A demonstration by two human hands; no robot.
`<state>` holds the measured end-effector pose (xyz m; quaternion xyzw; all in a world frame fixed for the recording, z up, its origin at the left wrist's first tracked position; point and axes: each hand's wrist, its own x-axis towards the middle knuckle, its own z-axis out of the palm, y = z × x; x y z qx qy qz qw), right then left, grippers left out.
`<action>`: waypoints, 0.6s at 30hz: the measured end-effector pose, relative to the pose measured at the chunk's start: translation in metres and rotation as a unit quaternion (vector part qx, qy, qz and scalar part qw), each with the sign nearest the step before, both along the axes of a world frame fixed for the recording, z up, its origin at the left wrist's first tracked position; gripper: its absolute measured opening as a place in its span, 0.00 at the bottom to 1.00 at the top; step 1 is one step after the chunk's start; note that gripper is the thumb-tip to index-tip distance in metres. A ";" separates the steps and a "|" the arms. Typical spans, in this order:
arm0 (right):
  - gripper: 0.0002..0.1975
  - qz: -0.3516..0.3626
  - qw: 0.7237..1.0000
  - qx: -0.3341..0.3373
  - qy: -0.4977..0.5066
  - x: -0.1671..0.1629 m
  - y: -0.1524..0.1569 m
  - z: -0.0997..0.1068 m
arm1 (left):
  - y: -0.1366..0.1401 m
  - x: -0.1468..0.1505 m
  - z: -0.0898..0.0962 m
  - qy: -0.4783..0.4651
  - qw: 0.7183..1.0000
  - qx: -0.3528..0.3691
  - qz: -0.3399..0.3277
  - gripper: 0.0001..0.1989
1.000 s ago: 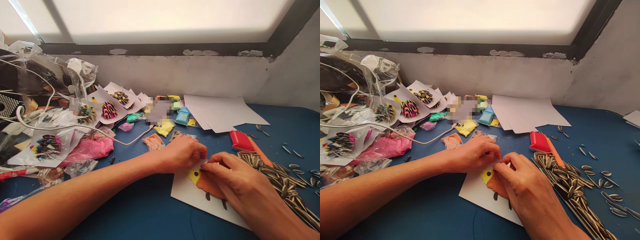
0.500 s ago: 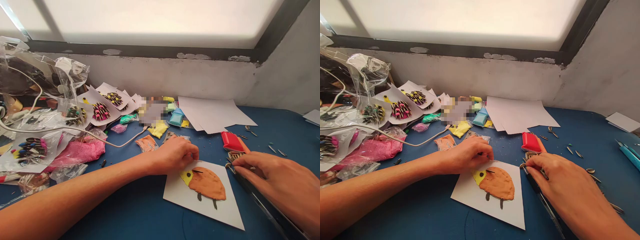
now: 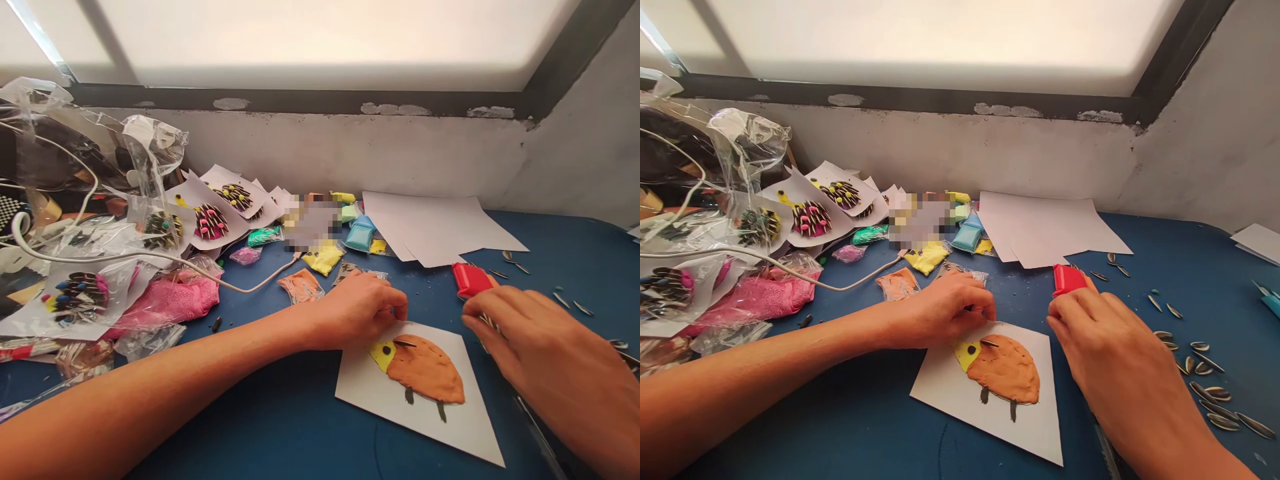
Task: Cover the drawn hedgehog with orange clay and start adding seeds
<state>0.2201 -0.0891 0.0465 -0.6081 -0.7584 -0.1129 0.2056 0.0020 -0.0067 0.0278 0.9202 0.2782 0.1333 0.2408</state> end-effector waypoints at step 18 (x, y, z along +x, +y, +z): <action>0.10 0.126 0.966 -0.108 0.197 -0.028 -0.004 -0.018 | 0.001 0.001 0.002 0.010 1.000 -0.002 -0.001 0.11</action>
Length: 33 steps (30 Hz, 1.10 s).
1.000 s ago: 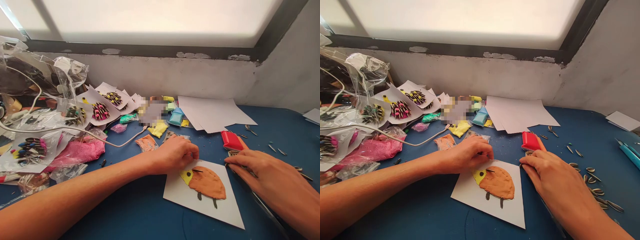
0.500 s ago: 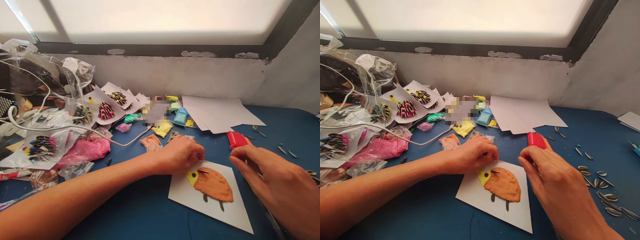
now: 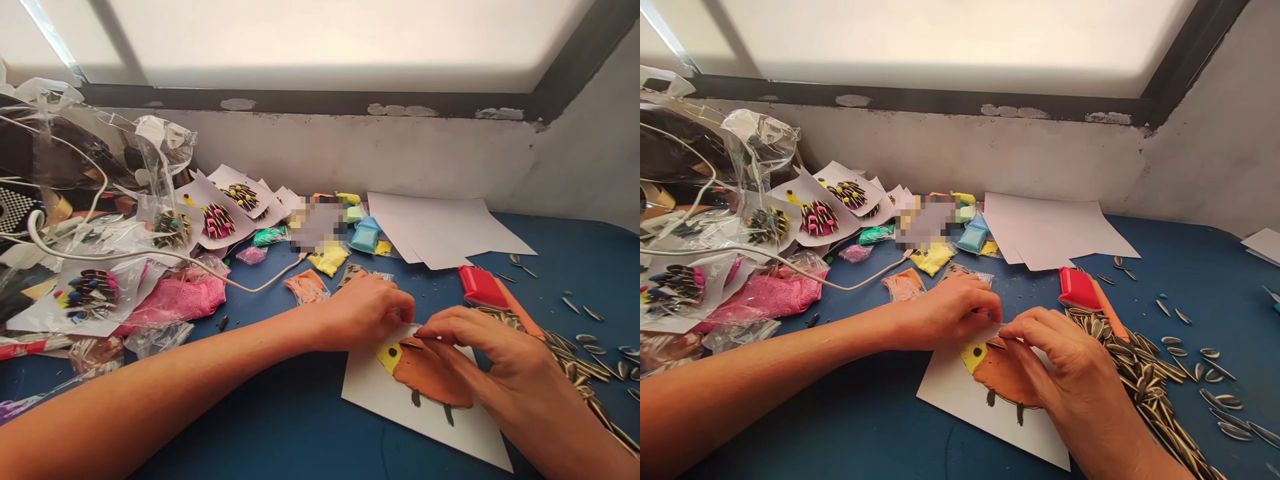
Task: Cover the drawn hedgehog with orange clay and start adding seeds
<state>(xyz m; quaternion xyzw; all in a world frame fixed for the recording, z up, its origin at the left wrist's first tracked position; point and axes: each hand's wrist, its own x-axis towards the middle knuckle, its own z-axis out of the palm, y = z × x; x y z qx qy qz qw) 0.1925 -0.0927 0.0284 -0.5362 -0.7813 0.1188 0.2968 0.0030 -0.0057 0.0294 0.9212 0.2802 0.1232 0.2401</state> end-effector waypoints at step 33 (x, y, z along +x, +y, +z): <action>0.12 0.040 0.997 0.038 -0.061 -0.002 0.000 -0.009 | -0.001 0.000 0.001 0.010 1.000 -0.001 0.003 0.10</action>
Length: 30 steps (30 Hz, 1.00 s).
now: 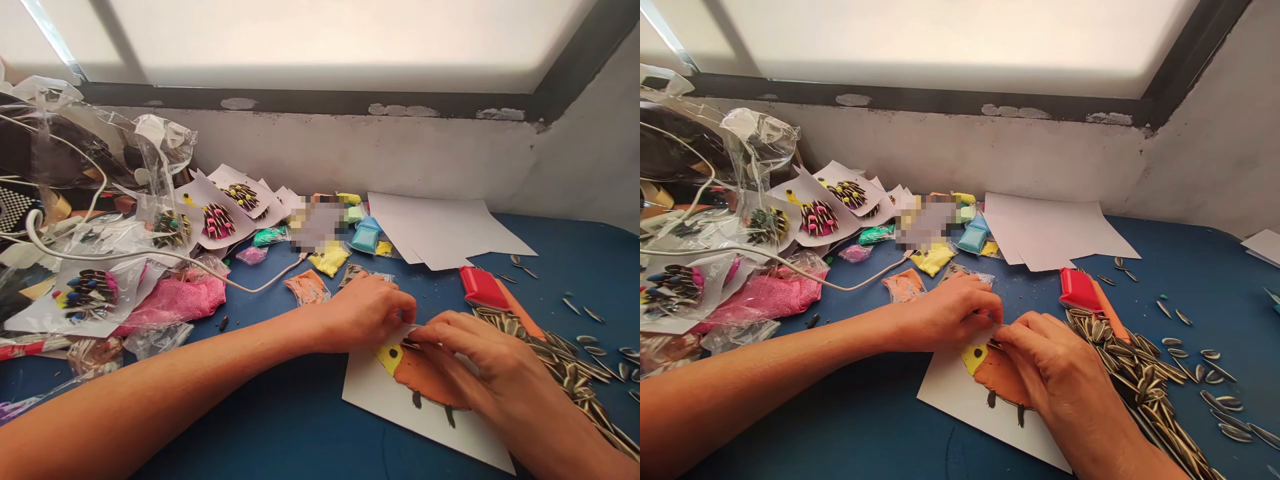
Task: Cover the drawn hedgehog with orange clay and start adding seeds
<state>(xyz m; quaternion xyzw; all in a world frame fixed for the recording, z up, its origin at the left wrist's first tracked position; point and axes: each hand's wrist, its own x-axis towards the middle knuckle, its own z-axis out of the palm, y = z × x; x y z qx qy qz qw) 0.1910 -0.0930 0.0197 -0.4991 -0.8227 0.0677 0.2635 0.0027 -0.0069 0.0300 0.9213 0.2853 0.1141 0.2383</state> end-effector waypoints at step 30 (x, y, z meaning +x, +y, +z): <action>0.10 0.003 0.996 0.038 -0.082 0.005 0.000 0.010 | 0.002 0.000 -0.005 -0.019 1.000 0.005 -0.010 0.09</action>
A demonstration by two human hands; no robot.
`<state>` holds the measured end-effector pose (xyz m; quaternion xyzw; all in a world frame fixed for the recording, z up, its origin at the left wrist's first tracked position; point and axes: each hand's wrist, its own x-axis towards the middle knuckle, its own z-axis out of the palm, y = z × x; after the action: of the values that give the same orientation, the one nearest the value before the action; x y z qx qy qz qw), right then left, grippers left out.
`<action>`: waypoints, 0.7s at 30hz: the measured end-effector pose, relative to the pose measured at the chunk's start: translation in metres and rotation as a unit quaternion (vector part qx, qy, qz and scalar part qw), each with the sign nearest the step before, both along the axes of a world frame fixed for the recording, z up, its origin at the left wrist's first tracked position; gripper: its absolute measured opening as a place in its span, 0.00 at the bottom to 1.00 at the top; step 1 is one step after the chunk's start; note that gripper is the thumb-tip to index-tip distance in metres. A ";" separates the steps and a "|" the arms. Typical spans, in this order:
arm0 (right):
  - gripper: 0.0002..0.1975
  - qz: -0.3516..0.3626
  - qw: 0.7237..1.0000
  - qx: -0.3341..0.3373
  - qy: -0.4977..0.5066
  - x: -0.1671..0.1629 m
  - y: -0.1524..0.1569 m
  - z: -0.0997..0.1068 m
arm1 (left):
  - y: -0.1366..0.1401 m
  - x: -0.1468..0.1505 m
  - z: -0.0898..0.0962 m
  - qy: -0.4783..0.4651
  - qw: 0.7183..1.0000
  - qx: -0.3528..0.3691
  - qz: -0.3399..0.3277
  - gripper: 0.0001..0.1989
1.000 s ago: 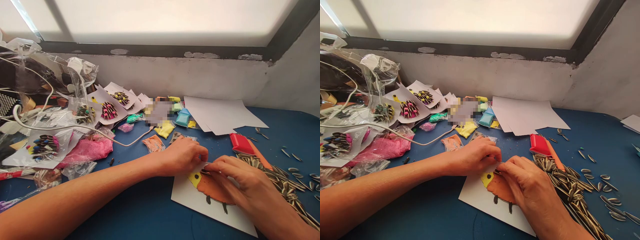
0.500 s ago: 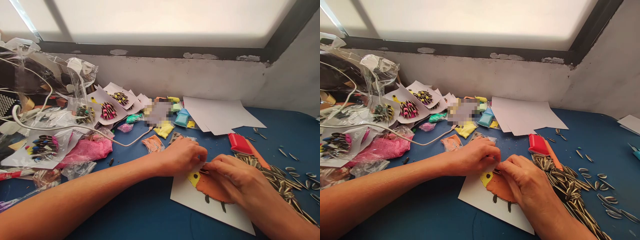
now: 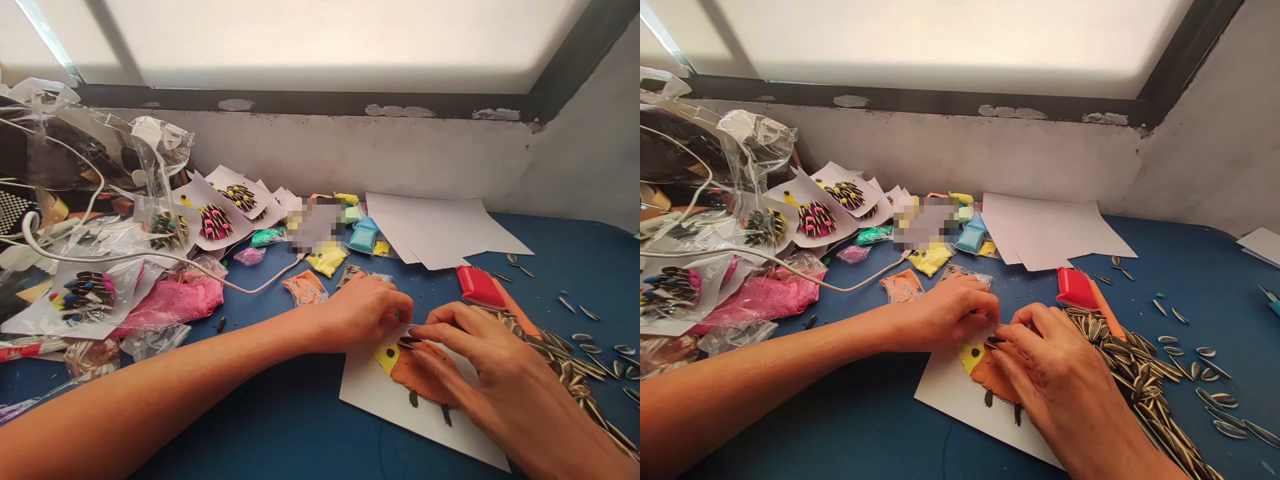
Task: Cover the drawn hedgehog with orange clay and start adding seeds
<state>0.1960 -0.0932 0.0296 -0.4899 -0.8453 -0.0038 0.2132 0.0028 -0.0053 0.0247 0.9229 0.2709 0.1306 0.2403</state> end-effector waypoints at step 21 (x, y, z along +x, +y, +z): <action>0.12 0.008 0.997 -0.053 0.060 0.002 0.001 -0.002 | -0.004 0.002 0.008 0.013 0.997 0.080 0.010 0.03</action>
<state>0.1976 -0.0920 0.0278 -0.4929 -0.8339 0.0726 0.2374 0.0043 -0.0096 0.0322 0.9378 0.2724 0.1423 0.1612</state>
